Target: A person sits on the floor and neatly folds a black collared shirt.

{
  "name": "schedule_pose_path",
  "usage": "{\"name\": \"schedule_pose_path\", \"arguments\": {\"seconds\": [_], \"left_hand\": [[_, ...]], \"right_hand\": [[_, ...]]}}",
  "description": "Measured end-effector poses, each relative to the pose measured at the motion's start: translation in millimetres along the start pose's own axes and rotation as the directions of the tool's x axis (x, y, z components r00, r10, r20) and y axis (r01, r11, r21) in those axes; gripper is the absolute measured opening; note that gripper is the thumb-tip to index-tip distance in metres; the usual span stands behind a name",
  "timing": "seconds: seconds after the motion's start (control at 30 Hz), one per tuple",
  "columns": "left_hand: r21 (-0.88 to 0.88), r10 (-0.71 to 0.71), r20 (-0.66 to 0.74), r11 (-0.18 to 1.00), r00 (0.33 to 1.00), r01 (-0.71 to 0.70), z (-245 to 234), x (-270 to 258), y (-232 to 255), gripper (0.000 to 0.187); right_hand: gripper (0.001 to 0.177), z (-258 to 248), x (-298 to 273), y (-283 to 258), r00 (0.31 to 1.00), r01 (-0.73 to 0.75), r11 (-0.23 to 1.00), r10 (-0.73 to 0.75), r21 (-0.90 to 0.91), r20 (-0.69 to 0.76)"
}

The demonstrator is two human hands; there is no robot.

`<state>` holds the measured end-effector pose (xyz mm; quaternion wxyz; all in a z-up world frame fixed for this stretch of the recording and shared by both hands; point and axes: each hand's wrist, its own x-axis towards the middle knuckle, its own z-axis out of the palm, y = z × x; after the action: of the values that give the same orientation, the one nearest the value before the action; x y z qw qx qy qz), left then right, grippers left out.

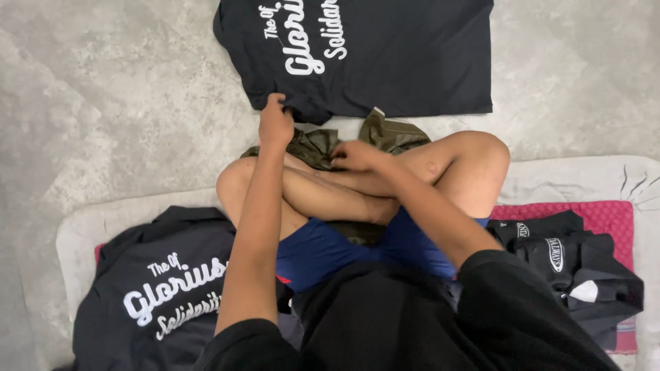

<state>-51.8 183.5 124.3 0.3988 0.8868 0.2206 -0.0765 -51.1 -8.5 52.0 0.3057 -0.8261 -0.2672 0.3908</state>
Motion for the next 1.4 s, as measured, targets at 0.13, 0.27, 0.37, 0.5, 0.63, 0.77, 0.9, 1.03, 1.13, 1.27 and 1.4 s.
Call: {"name": "schedule_pose_path", "arguments": {"seconds": [0.13, 0.27, 0.37, 0.5, 0.63, 0.77, 0.9, 1.03, 1.13, 1.27, 1.4], "left_hand": [[-0.16, 0.025, -0.015, 0.987, 1.0, -0.027, 14.5, 30.3, -33.3, 0.021], [-0.374, -0.071, 0.021, 0.925, 0.997, 0.074, 0.8, 18.9, -10.0, 0.038], [-0.398, -0.083, 0.002, 0.914, 0.997, 0.077, 2.9, 18.3, -10.7, 0.04], [0.206, 0.196, -0.047, 0.961, 0.979, -0.183, -6.1, 6.2, 2.7, 0.017], [0.591, 0.198, 0.049, 0.784, 0.979, -0.189, -2.7, 3.0, -11.2, 0.019], [0.688, 0.111, 0.193, 0.693, 0.975, -0.215, 4.4, 6.3, -41.0, 0.021], [0.626, 0.119, 0.337, 0.713, 0.934, -0.317, -2.9, -3.0, -40.8, 0.027], [0.62, 0.028, 0.372, 0.736, 0.928, -0.271, -20.6, -17.5, -37.2, 0.027], [0.647, -0.11, 0.432, 0.729, 0.895, -0.223, -63.5, -49.8, 2.6, 0.034], [0.591, -0.071, 0.413, 0.779, 0.908, -0.208, -102.3, -56.7, 37.6, 0.03], [0.64, -0.062, 0.367, 0.74, 0.928, -0.204, -122.2, -17.7, 64.6, 0.03]], "right_hand": [[0.031, -76.5, -33.5, 41.1, 0.97, -0.129, 0.991, 0.117, -0.044, -0.212], [0.04, -133.5, -57.4, 144.4, 0.915, -0.374, 0.803, 0.237, -0.465, -0.326], [0.047, -142.8, -69.5, 242.0, 0.882, -0.472, 0.66, 0.345, -0.585, -0.321], [0.054, -141.0, -90.1, 293.3, 0.848, -0.527, 0.654, 0.449, -0.542, -0.282], [0.046, -138.1, -121.3, 228.6, 0.86, -0.503, 0.736, 0.377, -0.452, -0.343], [0.039, -135.5, -116.7, 249.5, 0.86, -0.498, 0.715, 0.333, -0.491, -0.387], [0.024, -136.8, -106.4, 268.8, 0.859, -0.494, 0.676, 0.285, -0.546, -0.425], [0.022, -138.4, -105.1, 271.7, 0.864, -0.498, 0.61, 0.287, -0.616, -0.414], [0.027, -140.8, -124.3, 244.6, 0.875, -0.483, 0.669, 0.344, -0.564, -0.342], [0.026, -154.1, -153.2, 213.4, 0.866, -0.5, 0.749, 0.436, -0.434, -0.246], [0.015, -189.5, -166.9, 221.4, 0.841, -0.311, 0.944, 0.219, -0.111, -0.494]]}}
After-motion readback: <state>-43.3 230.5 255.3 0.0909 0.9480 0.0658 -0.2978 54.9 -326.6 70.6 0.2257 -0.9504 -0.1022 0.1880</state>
